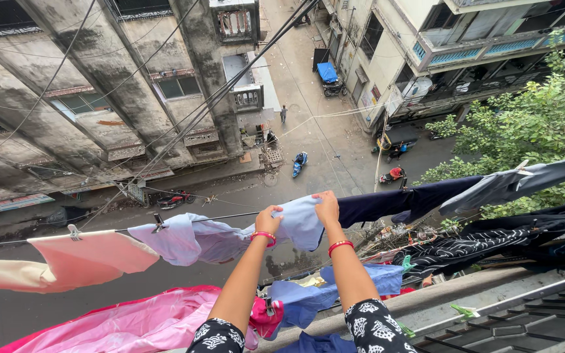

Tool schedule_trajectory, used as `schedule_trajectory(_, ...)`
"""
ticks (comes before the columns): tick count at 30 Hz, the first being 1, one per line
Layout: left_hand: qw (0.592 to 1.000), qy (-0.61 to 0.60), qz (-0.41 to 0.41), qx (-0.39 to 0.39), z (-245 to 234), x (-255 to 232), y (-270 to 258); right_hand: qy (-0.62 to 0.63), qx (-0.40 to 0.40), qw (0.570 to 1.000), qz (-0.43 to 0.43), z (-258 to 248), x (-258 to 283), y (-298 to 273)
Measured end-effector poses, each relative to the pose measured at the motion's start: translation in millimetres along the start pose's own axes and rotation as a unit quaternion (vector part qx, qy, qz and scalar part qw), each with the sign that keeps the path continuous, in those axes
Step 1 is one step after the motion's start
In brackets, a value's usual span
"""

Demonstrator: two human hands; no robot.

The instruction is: The person hangs laundry on a wire line on a balcony using clothespins, adjusting a pink cloth, a peach cloth, and several dark garments.

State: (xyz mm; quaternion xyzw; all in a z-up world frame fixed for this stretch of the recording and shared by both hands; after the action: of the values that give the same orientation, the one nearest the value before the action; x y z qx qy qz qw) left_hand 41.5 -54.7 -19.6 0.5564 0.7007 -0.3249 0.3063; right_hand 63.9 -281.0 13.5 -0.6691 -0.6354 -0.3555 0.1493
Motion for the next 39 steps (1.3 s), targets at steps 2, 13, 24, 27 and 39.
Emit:
schedule_trajectory(2,0.996,0.084,0.036,0.02,1,1,-10,-0.09,0.049,0.99,0.096,4,0,-8)
schedule_trajectory(13,0.971,0.203,-0.082,0.099,-10,20,-22,-0.291,0.157,0.938,-0.103,-2,-5,-37)
schedule_trajectory(24,0.993,0.079,0.048,0.073,-77,51,-61,-0.319,0.162,0.927,-0.111,-2,17,-33)
schedule_trajectory(27,0.997,0.041,0.019,0.059,-96,64,-81,-0.339,0.13,0.929,-0.066,-1,27,-26)
schedule_trajectory(39,0.987,-0.15,-0.056,-0.002,-169,103,-163,-0.068,0.111,0.99,0.052,-70,8,-76)
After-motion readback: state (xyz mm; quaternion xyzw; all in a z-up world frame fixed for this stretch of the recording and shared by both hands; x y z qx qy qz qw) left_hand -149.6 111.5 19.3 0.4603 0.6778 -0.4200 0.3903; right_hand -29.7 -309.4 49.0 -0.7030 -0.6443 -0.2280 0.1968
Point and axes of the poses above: each hand's wrist, its own y-axis towards the middle knuckle, its own z-axis out of the palm, x = y × z, the point moved 2 cm from there along y, towards the middle knuckle, and after that the axes turned 1 degree about y, right-handed, at the moved point
